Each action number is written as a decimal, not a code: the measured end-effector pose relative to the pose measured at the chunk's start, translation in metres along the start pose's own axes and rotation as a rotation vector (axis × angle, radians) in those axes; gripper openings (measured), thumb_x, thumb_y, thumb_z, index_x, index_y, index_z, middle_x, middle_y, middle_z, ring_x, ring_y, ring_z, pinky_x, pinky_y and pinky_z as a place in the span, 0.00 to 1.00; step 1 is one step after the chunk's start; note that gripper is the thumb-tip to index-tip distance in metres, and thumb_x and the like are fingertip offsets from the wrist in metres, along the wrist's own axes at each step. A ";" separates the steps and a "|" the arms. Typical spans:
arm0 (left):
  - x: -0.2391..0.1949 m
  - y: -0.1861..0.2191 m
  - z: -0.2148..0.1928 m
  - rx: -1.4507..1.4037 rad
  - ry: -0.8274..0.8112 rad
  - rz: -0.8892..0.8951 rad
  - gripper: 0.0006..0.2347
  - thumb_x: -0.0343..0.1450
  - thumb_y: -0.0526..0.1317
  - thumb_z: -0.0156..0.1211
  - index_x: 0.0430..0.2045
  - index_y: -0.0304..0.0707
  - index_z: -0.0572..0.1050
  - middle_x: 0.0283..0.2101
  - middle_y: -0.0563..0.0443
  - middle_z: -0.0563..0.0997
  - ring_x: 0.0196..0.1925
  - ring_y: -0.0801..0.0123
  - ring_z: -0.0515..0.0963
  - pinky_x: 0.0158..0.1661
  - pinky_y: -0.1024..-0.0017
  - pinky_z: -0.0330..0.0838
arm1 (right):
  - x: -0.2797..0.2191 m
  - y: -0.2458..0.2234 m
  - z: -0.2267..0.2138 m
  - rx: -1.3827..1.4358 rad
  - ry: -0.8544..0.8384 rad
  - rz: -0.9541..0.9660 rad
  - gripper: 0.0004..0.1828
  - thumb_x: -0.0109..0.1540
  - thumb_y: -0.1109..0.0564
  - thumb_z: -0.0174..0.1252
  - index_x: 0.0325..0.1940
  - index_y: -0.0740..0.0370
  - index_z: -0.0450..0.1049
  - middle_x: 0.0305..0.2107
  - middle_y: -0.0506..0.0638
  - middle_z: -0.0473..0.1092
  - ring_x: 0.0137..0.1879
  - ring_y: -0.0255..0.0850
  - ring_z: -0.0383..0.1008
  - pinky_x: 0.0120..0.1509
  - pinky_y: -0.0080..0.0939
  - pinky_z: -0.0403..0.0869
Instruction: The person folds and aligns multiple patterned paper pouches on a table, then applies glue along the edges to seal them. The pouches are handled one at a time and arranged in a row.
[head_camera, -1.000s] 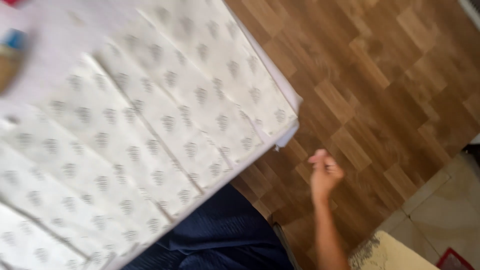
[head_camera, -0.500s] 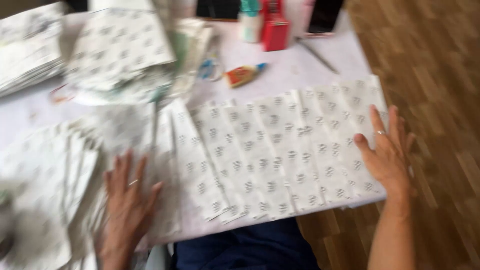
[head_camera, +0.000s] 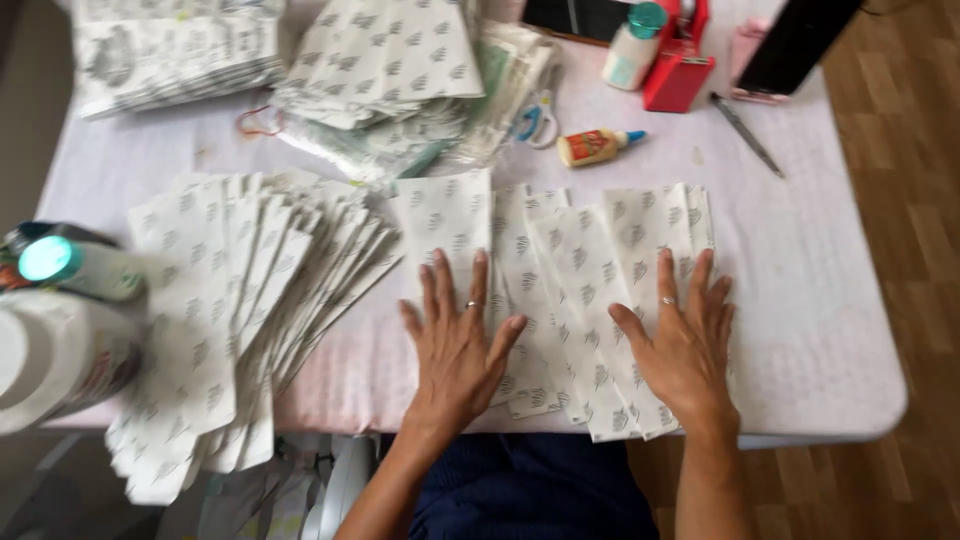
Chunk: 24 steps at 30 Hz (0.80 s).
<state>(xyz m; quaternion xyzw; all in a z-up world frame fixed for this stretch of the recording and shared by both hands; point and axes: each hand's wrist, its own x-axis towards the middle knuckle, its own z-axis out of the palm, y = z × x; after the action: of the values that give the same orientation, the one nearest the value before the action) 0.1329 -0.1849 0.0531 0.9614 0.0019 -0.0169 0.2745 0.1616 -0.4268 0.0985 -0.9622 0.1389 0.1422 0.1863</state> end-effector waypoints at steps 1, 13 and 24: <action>-0.001 0.011 -0.011 -0.194 -0.002 -0.039 0.33 0.74 0.64 0.37 0.75 0.60 0.41 0.79 0.37 0.29 0.80 0.38 0.31 0.67 0.31 0.36 | -0.009 -0.015 -0.010 0.018 -0.061 0.028 0.54 0.59 0.24 0.40 0.82 0.46 0.30 0.78 0.49 0.14 0.82 0.54 0.16 0.82 0.61 0.31; 0.004 0.016 0.021 -0.126 0.178 -0.016 0.38 0.76 0.61 0.47 0.70 0.20 0.52 0.60 0.19 0.63 0.53 0.37 0.65 0.56 0.48 0.59 | -0.023 0.001 0.056 -0.175 0.171 -0.166 0.58 0.59 0.19 0.40 0.82 0.57 0.38 0.75 0.69 0.42 0.77 0.72 0.40 0.72 0.77 0.49; 0.009 0.026 0.009 -0.676 -0.074 -0.140 0.34 0.70 0.48 0.63 0.65 0.22 0.60 0.59 0.26 0.67 0.53 0.43 0.78 0.43 0.55 0.81 | 0.013 0.039 0.109 0.213 0.551 -0.366 0.40 0.56 0.41 0.71 0.65 0.64 0.68 0.52 0.64 0.65 0.60 0.61 0.64 0.66 0.57 0.65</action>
<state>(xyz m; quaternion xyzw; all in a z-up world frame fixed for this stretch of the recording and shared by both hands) 0.1424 -0.2119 0.0593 0.8125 0.0633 -0.0687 0.5754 0.1368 -0.4208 -0.0153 -0.9486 0.0232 -0.1737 0.2636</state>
